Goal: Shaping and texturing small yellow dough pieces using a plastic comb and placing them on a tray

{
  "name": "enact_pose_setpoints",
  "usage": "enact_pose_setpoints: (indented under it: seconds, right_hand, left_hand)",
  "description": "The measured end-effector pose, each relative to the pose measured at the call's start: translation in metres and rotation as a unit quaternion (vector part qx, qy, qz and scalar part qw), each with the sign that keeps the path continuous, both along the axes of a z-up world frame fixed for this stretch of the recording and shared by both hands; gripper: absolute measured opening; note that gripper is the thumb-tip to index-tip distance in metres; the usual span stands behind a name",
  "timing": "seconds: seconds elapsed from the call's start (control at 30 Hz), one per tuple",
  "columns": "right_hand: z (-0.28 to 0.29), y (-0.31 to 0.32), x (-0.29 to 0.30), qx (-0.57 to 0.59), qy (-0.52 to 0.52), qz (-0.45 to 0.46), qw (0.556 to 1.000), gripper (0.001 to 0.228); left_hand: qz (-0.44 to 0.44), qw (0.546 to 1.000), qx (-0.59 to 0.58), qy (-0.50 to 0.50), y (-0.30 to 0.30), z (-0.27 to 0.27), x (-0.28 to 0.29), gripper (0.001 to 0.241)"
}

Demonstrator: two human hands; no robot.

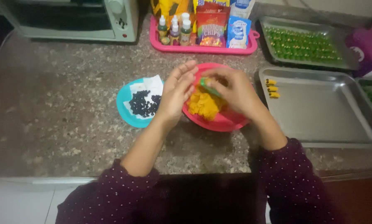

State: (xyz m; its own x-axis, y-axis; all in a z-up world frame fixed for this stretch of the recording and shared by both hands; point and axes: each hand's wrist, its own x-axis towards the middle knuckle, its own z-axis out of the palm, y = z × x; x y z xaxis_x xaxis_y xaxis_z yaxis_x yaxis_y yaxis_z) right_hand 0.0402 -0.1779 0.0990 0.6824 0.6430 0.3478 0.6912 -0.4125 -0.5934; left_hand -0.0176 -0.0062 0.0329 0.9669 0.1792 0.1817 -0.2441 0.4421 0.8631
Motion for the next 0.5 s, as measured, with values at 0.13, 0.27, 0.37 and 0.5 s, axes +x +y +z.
enact_pose_setpoints:
  seconds: [0.13,0.27,0.37,0.5]
  right_hand:
    - [-0.006,0.004,0.0,0.152,0.131,0.012,0.98,0.031]
    - [-0.039,0.006,0.014,0.245,0.211,0.048,0.945,0.043]
    - [-0.039,0.012,0.006,0.224,0.125,0.025,0.966,0.049]
    - [-0.05,0.002,0.013,0.134,-0.157,-0.019,0.978,0.038]
  left_hand:
    - [-0.07,0.995,-0.064,0.036,-0.01,0.01,0.018,0.055]
    - [-0.115,0.981,-0.153,0.033,-0.021,0.002,0.045,0.063]
    - [-0.148,0.966,-0.209,0.021,-0.024,-0.008,0.055,0.068]
    - [-0.218,0.932,-0.291,-0.014,-0.028,-0.023,0.054,0.073]
